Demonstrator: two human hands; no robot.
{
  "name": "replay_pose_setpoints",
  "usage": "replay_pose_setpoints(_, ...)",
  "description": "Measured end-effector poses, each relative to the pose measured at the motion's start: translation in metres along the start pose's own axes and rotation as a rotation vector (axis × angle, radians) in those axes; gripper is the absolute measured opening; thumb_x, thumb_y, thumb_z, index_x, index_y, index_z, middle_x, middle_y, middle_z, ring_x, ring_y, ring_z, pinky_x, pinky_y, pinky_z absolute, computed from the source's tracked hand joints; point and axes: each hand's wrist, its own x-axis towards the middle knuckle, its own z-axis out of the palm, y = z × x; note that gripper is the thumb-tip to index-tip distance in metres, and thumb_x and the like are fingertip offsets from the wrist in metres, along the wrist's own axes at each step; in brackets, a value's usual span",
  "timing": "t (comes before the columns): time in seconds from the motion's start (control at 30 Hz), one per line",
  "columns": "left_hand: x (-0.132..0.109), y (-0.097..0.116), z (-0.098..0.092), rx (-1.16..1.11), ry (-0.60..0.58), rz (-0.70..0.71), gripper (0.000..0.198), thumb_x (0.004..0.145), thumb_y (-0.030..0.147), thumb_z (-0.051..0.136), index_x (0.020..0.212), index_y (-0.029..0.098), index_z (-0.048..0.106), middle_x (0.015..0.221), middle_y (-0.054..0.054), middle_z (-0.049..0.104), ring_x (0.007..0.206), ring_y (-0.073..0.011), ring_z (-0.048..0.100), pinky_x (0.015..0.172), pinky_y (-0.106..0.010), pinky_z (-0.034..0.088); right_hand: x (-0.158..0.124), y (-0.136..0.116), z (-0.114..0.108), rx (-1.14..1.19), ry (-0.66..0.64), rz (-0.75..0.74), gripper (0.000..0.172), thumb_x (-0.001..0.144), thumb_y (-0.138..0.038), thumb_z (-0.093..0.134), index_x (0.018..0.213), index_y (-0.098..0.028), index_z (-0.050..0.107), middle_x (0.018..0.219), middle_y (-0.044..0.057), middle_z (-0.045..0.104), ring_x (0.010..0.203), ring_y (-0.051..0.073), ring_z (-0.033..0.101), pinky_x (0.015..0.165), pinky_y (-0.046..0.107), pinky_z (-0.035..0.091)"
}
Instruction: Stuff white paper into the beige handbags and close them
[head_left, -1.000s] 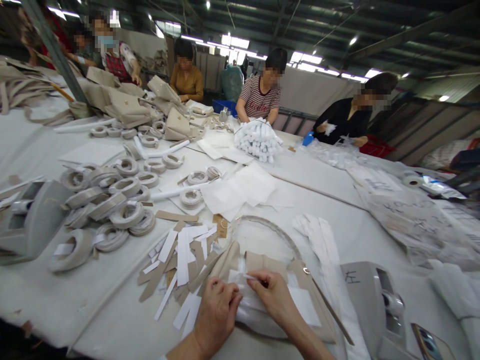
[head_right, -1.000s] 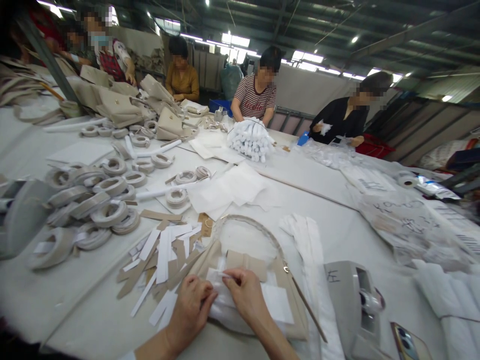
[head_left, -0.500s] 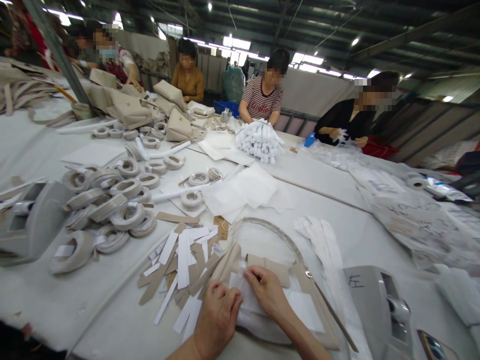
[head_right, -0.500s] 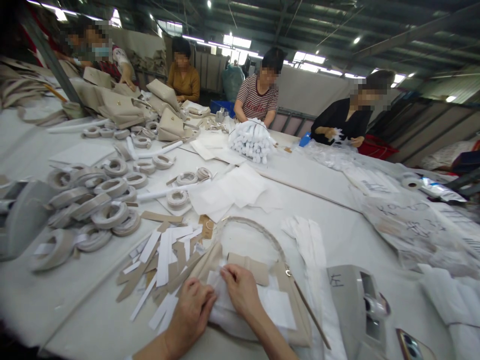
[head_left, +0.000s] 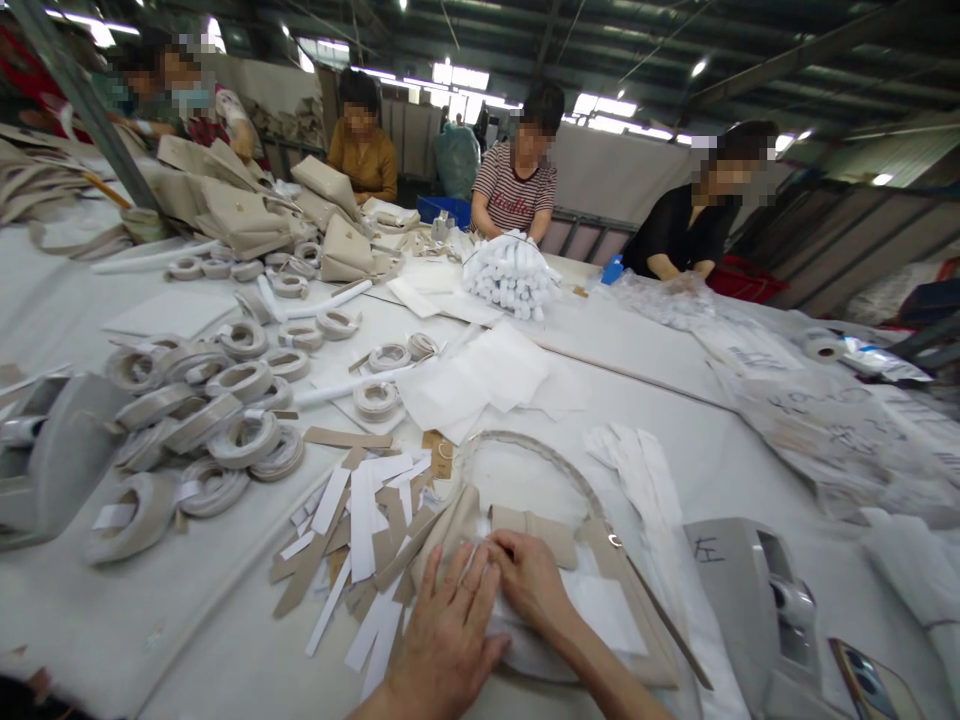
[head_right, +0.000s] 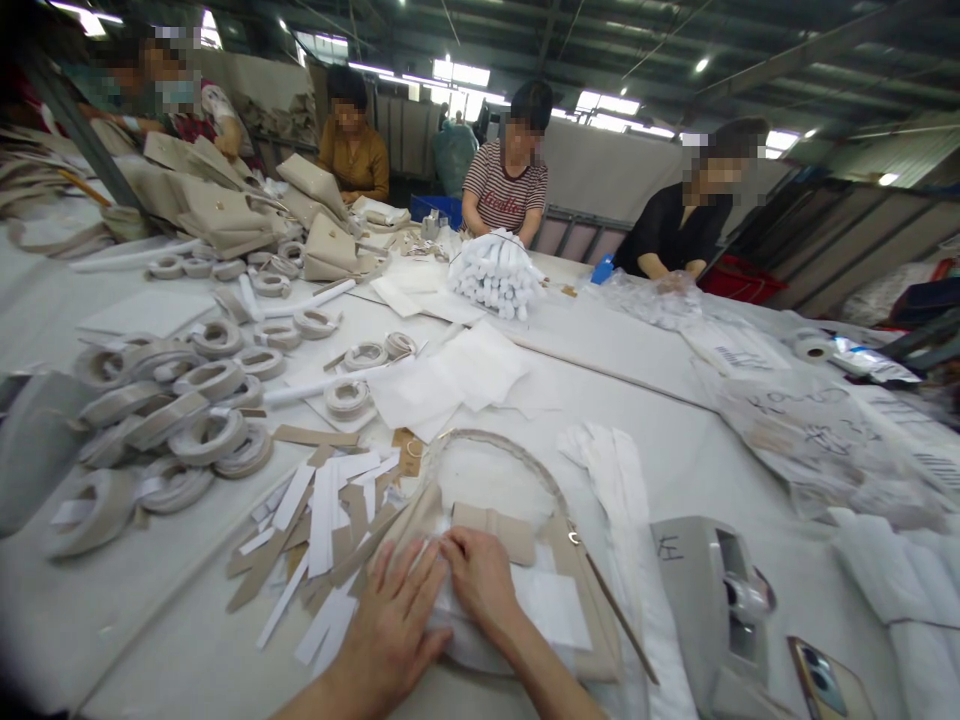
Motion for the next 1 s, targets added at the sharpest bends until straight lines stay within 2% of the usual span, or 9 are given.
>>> replay_pose_setpoints(0.1,-0.005,0.001,0.009,0.116,-0.111,0.075,0.070,0.091,0.063,0.038,0.134,0.008,0.044,0.133,-0.013,0.057,0.127,-0.0282,0.046,0.103,-0.052,0.036,0.000,0.000,0.001,0.018,0.027,0.022,0.032,0.084,-0.037,0.047,0.064,-0.020,0.066,0.061,0.001,0.065,0.061,0.016,0.055,0.059,0.026,0.033)
replay_pose_setpoints(0.23,-0.012,0.002,0.020,0.164,-0.177,0.068,0.079,0.083,0.071,0.044,0.134,0.010,0.044,0.134,-0.014,0.055,0.128,-0.0299,0.045,0.102,-0.056,0.037,0.002,-0.004,0.001,0.050,0.073,0.009,0.026,0.083,-0.035,0.049,0.072,-0.021,0.068,0.066,0.000,0.068,0.063,0.016,0.057,0.061,0.026,0.035)
replay_pose_setpoints(0.43,-0.015,0.007,0.026,0.188,-0.120,-0.016,0.079,0.073,0.066,0.064,0.130,0.013,0.050,0.132,-0.015,0.057,0.125,-0.0304,0.048,0.098,-0.050,0.042,0.002,-0.006,0.005,0.004,0.107,0.011,0.025,0.084,-0.032,0.047,0.072,-0.022,0.067,0.069,0.001,0.070,0.065,0.017,0.060,0.064,0.027,0.038)
replay_pose_setpoints(0.57,-0.017,0.009,0.030,0.226,-0.086,0.013,0.080,0.070,0.062,0.068,0.130,0.012,0.050,0.134,-0.018,0.055,0.125,-0.0319,0.048,0.095,-0.049,0.044,0.003,-0.002,0.004,0.070,0.119,0.062,0.020,0.080,-0.029,0.051,0.075,-0.021,0.069,0.074,0.001,0.072,0.068,0.017,0.061,0.064,0.026,0.040)
replay_pose_setpoints(0.67,-0.019,0.012,0.034,0.216,-0.106,-0.024,0.077,0.070,0.056,0.069,0.131,0.014,0.049,0.138,-0.018,0.051,0.127,-0.0324,0.045,0.097,-0.049,0.043,0.003,-0.001,0.005,0.091,0.113,0.068,0.018,0.080,-0.027,0.052,0.076,-0.021,0.069,0.074,0.001,0.072,0.068,0.017,0.062,0.065,0.026,0.042)
replay_pose_setpoints(0.77,-0.019,0.015,0.036,0.191,-0.143,-0.076,0.069,0.073,0.047,0.069,0.131,0.015,0.050,0.138,-0.017,0.051,0.129,-0.0325,0.044,0.100,-0.051,0.041,0.005,-0.004,0.009,0.016,0.129,0.043,0.018,0.083,-0.028,0.051,0.077,-0.022,0.067,0.077,0.002,0.070,0.073,0.018,0.063,0.069,0.028,0.042)
replay_pose_setpoints(0.9,-0.018,0.014,0.037,0.184,-0.141,-0.063,0.064,0.073,0.042,0.067,0.129,0.015,0.051,0.133,-0.018,0.055,0.126,-0.0329,0.048,0.098,-0.052,0.043,0.011,-0.006,0.011,-0.146,0.255,0.015,0.014,0.086,-0.027,0.051,0.088,-0.021,0.063,0.090,0.007,0.065,0.076,0.020,0.061,0.069,0.030,0.042)
replay_pose_setpoints(1.0,-0.019,0.013,0.037,0.171,-0.135,-0.032,0.067,0.072,0.044,0.068,0.130,0.016,0.050,0.134,-0.020,0.054,0.124,-0.0344,0.049,0.094,-0.053,0.045,0.009,-0.003,0.006,-0.152,0.360,-0.057,0.020,0.092,-0.027,0.042,0.090,-0.020,0.060,0.091,0.007,0.063,0.078,0.019,0.060,0.072,0.030,0.044)
